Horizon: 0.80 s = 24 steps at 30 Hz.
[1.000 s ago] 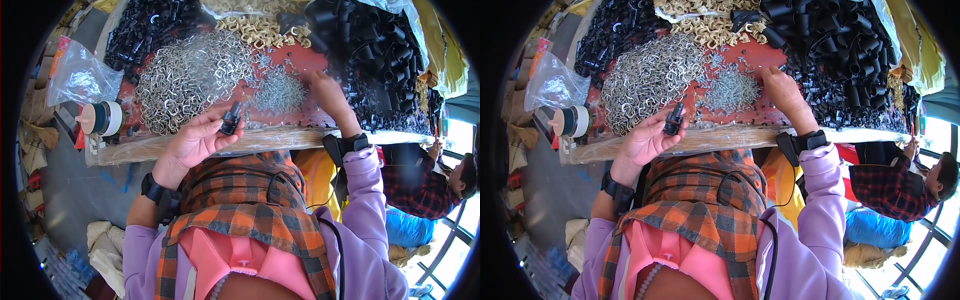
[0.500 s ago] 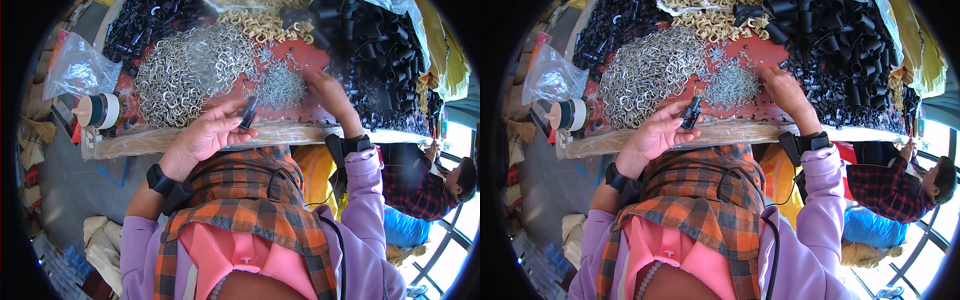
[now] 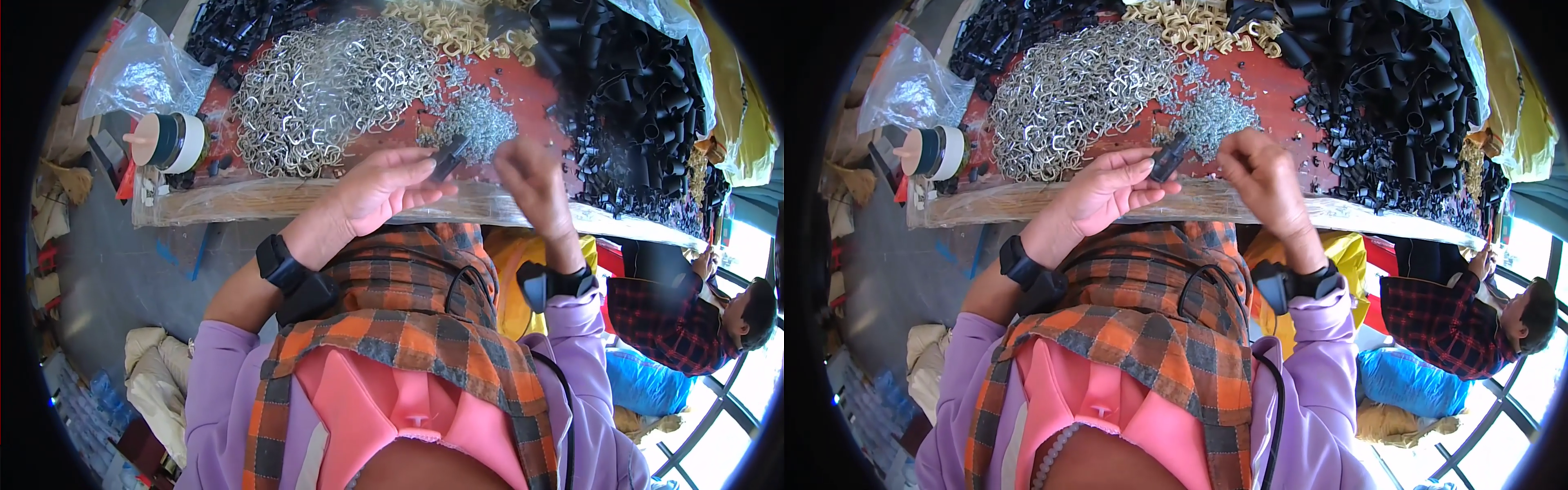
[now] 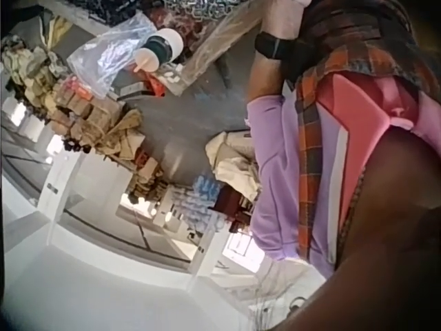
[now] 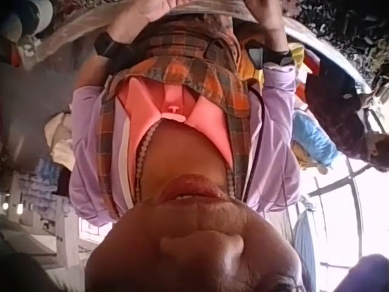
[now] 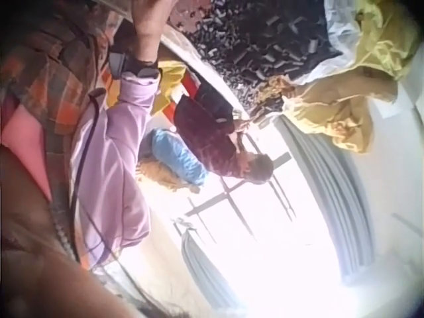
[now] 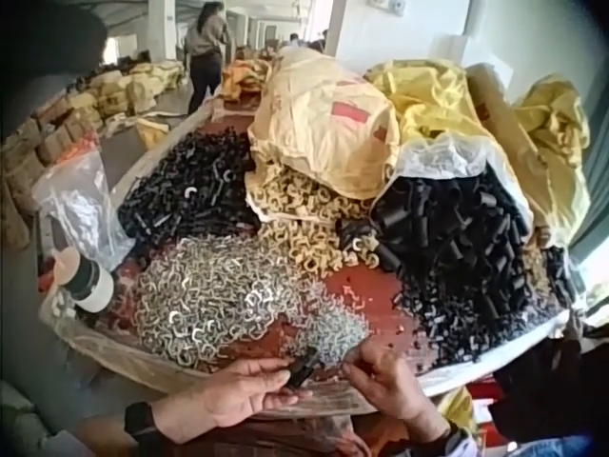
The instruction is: Manually assemble metal clips into black plastic housings at a factory workstation.
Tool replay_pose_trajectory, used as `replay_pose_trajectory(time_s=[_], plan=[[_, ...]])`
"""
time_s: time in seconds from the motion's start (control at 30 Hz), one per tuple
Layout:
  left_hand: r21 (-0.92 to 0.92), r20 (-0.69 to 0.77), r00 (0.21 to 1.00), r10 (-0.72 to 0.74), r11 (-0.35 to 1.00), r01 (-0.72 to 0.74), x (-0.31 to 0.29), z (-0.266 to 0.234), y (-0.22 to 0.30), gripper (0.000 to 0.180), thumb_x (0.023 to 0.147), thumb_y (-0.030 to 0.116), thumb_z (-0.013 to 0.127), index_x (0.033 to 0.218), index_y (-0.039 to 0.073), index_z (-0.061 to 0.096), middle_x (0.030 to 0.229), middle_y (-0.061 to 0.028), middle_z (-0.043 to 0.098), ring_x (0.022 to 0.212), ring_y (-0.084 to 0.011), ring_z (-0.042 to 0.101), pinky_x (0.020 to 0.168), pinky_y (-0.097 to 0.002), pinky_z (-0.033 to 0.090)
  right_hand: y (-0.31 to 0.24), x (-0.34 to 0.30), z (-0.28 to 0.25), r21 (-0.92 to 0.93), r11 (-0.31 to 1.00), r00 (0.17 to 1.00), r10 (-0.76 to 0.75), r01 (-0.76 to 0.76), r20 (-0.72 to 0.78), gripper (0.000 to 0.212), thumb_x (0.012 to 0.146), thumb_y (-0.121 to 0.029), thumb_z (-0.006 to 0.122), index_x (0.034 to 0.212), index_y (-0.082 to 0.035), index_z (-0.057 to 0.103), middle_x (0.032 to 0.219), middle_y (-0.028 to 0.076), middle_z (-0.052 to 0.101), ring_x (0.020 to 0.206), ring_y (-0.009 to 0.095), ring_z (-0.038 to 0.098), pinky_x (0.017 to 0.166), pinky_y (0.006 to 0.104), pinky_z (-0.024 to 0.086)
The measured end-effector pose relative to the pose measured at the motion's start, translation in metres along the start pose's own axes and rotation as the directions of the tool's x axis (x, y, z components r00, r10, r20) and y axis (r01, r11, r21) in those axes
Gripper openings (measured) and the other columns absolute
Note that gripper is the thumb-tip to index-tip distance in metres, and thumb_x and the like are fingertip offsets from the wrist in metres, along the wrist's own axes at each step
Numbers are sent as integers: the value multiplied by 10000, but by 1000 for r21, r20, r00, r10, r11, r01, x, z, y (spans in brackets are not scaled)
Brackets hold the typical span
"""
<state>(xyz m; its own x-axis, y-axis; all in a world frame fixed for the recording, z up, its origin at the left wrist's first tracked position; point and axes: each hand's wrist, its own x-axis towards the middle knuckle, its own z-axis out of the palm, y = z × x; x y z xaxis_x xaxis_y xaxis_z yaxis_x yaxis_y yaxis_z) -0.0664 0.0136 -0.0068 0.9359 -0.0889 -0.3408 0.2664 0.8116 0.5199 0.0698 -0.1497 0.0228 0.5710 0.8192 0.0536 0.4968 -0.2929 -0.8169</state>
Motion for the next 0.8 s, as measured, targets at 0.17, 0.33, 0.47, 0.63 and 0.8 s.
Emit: replay_pose_trajectory(time_s=[0.17,0.33,0.47,0.63,0.8], plan=[[-27,-9,1000,3,1000,-3,-4,3,-5,288,812,129,495,1059,-16,475,1002,-84,531,911,-174,531,811,-272,429,-24,-4,24,-52,954,956,-292,294,42,97,685,20,546,762,-2,491,684,96,484,584,247,496,504,299,386],[21,-14,1000,3,1000,-3,-9,4,-7,283,813,126,494,1056,-19,480,1011,-82,526,908,-170,529,815,-274,428,-27,-7,32,-175,935,951,-305,309,47,103,681,25,543,764,-11,494,688,105,477,589,274,500,499,319,389],[46,-36,999,-12,999,14,-10,4,-8,267,827,116,468,1065,-5,474,1000,-82,534,900,-172,534,812,-290,433,-30,-7,33,-234,915,945,-312,328,103,110,674,19,553,762,-14,495,691,110,473,598,292,502,502,331,392],[94,-58,997,-44,994,49,-9,3,-10,263,824,121,476,1054,-4,483,992,-79,537,891,-169,536,809,-288,434,-30,-6,33,-226,927,952,-273,299,139,98,664,6,571,736,-15,508,671,103,476,572,273,498,494,319,388],[100,-66,996,-63,993,69,-10,0,-6,257,808,125,504,1026,-10,501,984,-80,539,887,-159,538,796,-270,442,-29,-1,37,-132,969,971,-188,207,145,93,659,-6,590,731,-9,531,641,86,482,539,214,495,487,288,382]])
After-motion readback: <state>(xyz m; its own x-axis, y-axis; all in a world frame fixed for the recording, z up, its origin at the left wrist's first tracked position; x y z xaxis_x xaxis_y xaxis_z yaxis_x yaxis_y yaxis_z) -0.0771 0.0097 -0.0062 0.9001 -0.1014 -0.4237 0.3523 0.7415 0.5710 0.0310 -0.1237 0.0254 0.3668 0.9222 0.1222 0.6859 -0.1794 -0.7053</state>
